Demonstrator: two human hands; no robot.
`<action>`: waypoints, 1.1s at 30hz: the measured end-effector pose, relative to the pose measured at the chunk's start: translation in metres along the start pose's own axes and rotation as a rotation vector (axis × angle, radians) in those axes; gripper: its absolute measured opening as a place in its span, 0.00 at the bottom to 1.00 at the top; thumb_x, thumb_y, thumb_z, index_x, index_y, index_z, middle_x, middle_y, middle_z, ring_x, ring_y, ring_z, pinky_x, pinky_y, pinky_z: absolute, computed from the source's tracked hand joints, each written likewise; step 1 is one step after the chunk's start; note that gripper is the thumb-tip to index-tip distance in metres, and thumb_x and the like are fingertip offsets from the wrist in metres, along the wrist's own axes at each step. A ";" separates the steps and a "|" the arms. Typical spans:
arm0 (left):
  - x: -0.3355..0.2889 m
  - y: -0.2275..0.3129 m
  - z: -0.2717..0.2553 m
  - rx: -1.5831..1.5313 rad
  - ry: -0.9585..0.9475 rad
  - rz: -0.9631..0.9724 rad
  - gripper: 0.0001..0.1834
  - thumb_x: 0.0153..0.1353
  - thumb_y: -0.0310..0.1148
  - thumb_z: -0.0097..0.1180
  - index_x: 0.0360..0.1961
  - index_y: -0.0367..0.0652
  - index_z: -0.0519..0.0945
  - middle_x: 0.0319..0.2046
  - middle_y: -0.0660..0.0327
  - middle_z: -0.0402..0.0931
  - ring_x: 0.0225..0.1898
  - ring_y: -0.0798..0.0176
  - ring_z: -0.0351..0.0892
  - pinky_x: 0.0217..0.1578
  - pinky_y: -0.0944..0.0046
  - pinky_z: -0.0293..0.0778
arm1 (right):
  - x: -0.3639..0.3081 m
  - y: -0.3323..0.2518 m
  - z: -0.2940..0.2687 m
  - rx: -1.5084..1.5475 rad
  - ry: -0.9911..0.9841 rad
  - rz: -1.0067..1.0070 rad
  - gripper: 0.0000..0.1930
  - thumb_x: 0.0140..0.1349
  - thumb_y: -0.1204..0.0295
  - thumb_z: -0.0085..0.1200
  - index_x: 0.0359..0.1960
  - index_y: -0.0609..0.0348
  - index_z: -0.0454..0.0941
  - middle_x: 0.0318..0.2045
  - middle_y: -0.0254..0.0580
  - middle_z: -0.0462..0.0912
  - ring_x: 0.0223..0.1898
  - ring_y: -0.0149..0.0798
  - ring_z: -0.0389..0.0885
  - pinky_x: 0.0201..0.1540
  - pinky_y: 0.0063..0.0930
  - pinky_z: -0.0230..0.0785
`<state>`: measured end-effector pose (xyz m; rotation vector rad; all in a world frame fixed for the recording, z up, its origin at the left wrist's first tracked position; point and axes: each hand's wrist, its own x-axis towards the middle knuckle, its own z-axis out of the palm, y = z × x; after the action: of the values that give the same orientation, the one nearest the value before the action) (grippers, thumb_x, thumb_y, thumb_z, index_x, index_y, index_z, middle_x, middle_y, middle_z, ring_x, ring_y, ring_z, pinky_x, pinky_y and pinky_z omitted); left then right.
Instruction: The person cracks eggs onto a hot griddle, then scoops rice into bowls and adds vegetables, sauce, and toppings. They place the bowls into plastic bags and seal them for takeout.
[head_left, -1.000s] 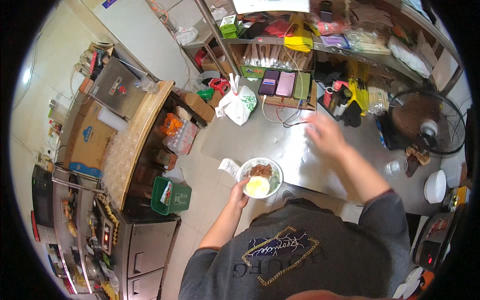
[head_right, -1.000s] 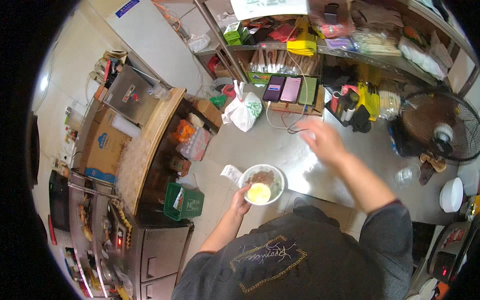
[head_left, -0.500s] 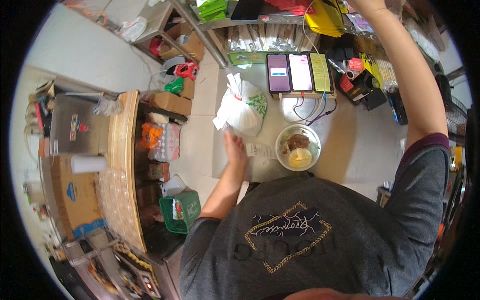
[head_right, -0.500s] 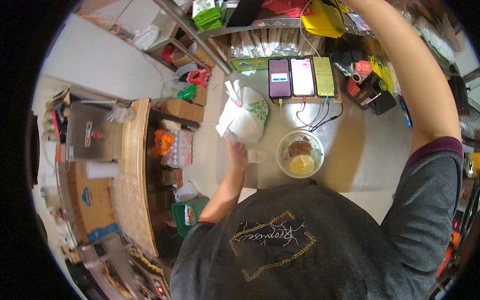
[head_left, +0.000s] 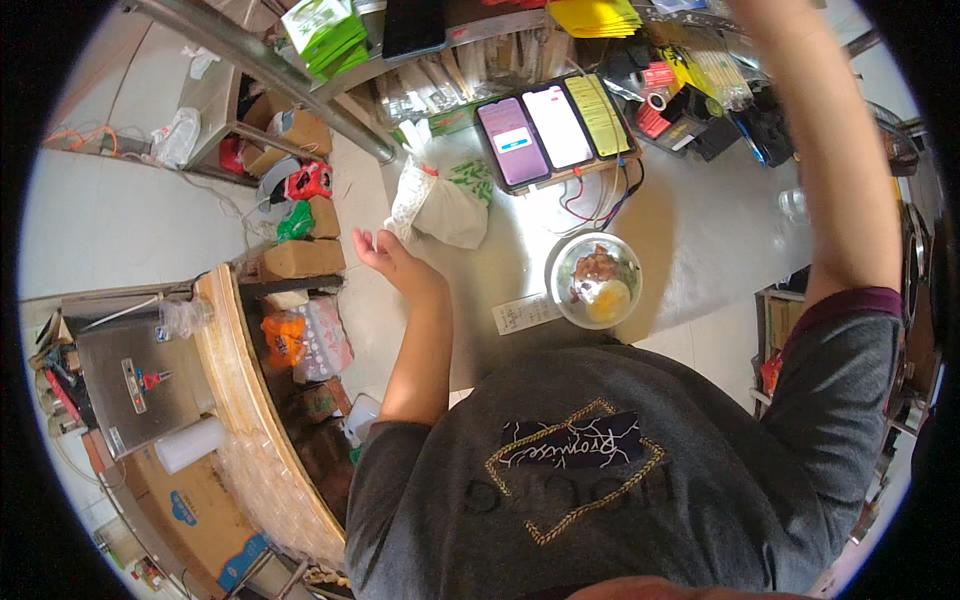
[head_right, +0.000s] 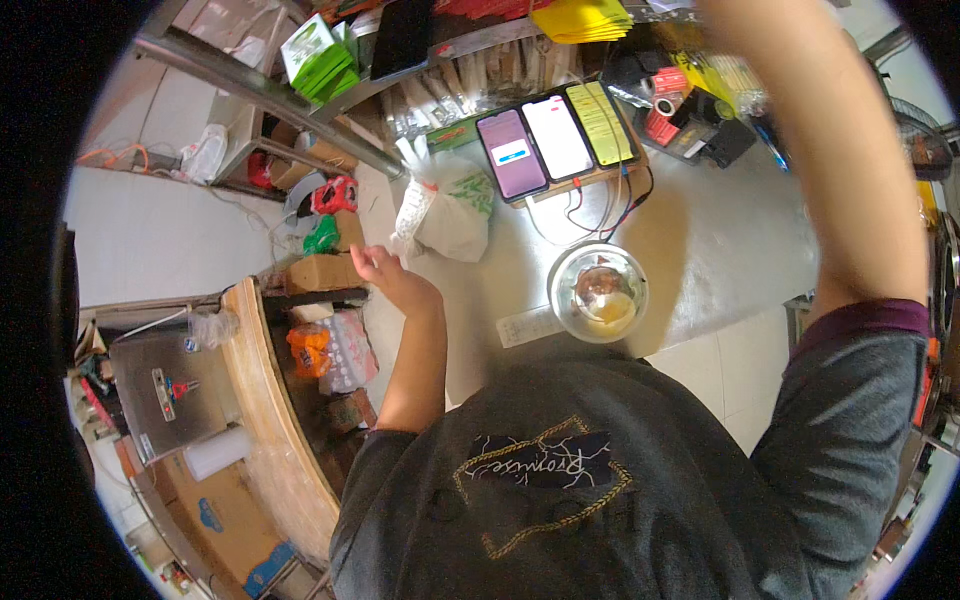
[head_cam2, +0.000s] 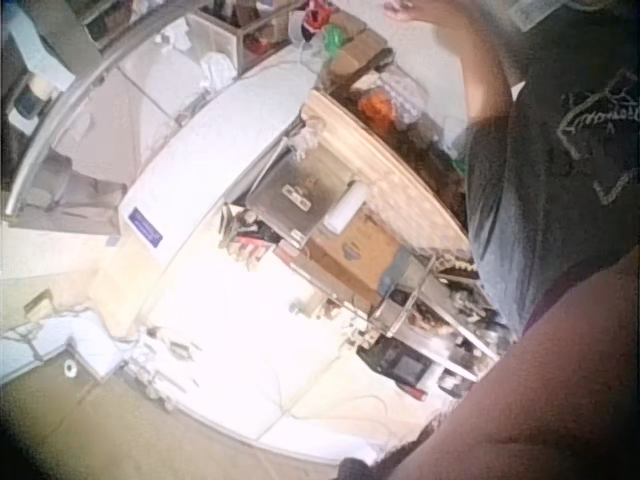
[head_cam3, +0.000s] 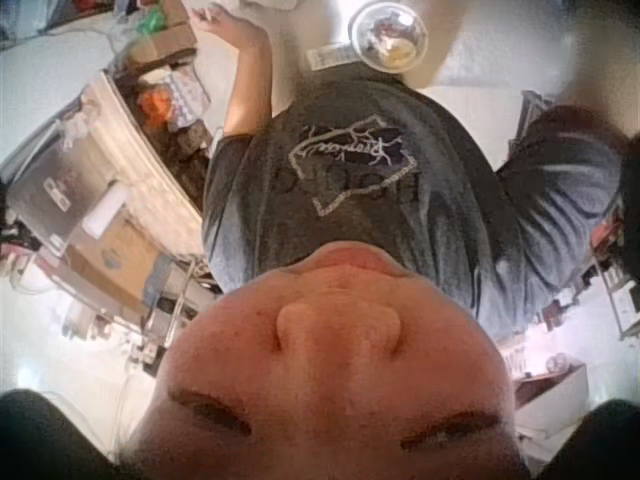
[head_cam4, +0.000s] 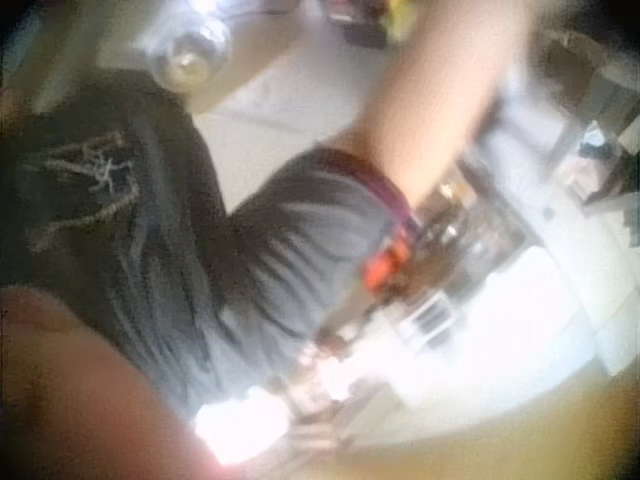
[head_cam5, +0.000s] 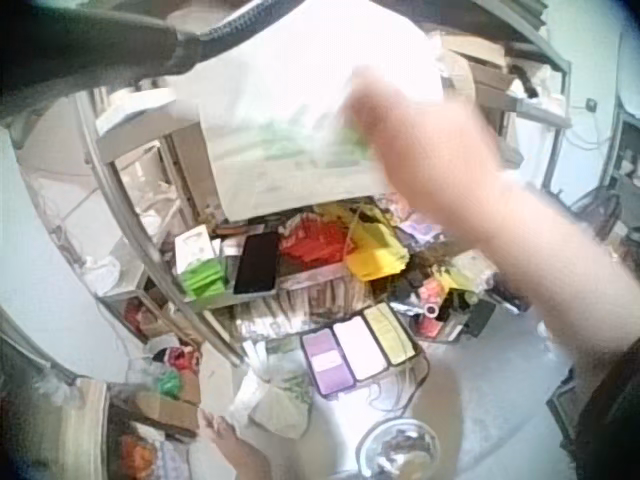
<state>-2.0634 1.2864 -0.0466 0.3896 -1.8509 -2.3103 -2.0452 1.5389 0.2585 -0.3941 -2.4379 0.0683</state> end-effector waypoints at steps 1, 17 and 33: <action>-0.007 0.013 0.003 0.021 -0.096 0.087 0.43 0.60 0.61 0.47 0.67 0.45 0.51 0.66 0.56 0.49 0.67 0.52 0.49 0.66 0.51 0.44 | -0.022 -0.004 0.012 0.075 -0.123 -0.089 0.09 0.62 0.69 0.46 0.39 0.59 0.73 0.30 0.51 0.79 0.36 0.48 0.80 0.36 0.37 0.73; -0.097 -0.028 -0.124 0.091 -0.288 -0.533 0.19 0.69 0.31 0.42 0.57 0.33 0.66 0.52 0.54 0.72 0.52 0.61 0.72 0.53 0.60 0.67 | -0.306 -0.007 0.172 1.606 -1.454 0.954 0.20 0.61 0.60 0.55 0.45 0.64 0.77 0.38 0.40 0.81 0.38 0.33 0.80 0.41 0.26 0.71; -0.123 0.006 -0.075 0.419 -0.500 0.044 0.22 0.54 0.18 0.56 0.51 0.41 0.69 0.39 0.64 0.71 0.34 0.74 0.69 0.35 0.74 0.67 | -0.309 -0.017 0.157 1.320 -1.133 0.480 0.16 0.53 0.61 0.61 0.34 0.63 0.79 0.26 0.39 0.81 0.28 0.29 0.76 0.33 0.28 0.69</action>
<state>-1.9241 1.2498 -0.0426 -0.2114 -2.5521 -2.1104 -1.9192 1.4388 -0.0493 -0.3042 -2.4581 2.4604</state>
